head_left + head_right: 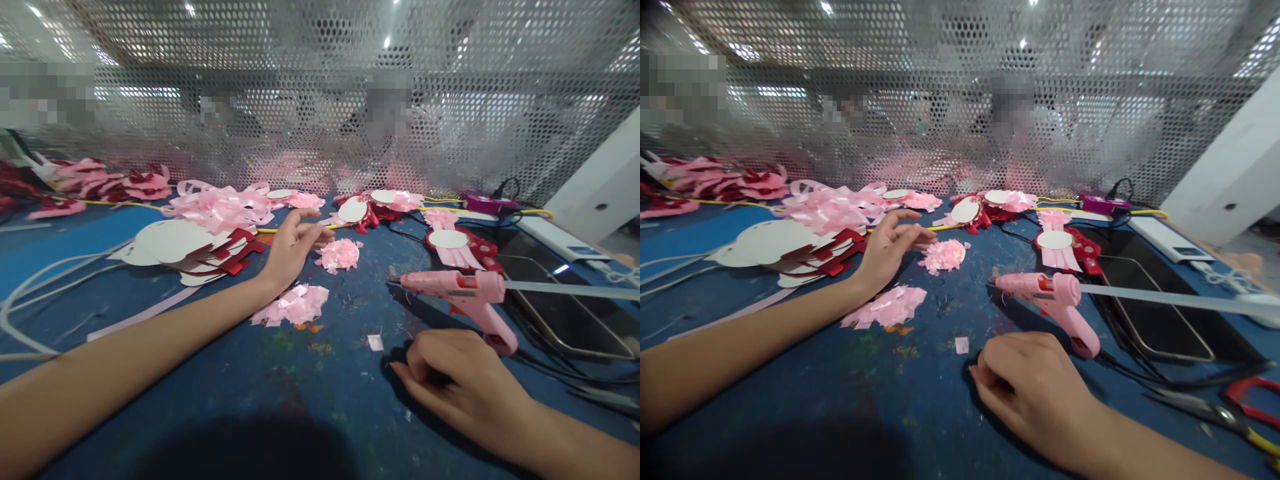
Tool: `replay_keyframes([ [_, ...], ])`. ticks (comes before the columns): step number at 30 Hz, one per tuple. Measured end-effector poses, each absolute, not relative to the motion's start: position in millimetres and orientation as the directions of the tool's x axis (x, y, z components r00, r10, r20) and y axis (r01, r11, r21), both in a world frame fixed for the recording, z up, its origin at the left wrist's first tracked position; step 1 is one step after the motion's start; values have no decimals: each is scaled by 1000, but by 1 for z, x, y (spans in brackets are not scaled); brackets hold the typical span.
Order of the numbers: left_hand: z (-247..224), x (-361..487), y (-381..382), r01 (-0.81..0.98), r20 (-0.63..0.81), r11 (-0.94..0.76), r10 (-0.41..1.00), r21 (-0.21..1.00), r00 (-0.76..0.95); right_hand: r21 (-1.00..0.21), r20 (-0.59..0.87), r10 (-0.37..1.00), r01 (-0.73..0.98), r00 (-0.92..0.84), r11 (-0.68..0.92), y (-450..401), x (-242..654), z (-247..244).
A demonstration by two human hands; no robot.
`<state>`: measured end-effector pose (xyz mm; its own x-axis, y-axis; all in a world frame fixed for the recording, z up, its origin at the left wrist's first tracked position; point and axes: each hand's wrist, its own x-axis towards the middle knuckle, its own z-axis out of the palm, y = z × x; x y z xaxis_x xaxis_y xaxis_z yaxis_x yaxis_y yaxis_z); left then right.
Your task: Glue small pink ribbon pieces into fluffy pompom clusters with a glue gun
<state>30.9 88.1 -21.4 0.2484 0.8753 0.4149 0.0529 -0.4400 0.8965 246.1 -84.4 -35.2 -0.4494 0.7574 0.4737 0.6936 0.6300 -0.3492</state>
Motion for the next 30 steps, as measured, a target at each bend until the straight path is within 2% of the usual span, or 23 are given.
replay_keyframes([
  [7,-20,29,87,94,413,-445,877,890,248,-342,485,751,694,-447,634,-85,246,-36],
  [15,-17,32,88,1,352,-377,866,926,355,-340,477,756,699,-448,629,-86,247,-36],
  [18,-18,30,88,-12,367,-390,856,921,365,-343,477,756,698,-448,629,-85,247,-37],
  [20,-17,29,84,22,419,-456,834,890,359,-340,472,756,698,-453,630,-84,247,-37],
  [22,-14,28,73,129,526,-613,753,780,395,-333,469,756,702,-456,630,-84,247,-37],
  [23,-12,29,64,209,592,-730,660,651,461,-342,464,763,703,-450,623,-85,247,-36],
  [24,-9,30,54,223,606,-781,602,583,520,-363,459,772,701,-439,614,-85,248,-35],
  [26,-5,33,31,190,591,-851,484,490,645,-417,457,781,672,-426,611,-87,248,-32],
  [28,-2,38,9,136,568,-962,252,238,784,-442,477,761,628,-441,641,-89,247,-28],
  [30,-1,41,-5,85,573,-989,142,125,807,-413,508,724,606,-467,680,-90,247,-27],
])
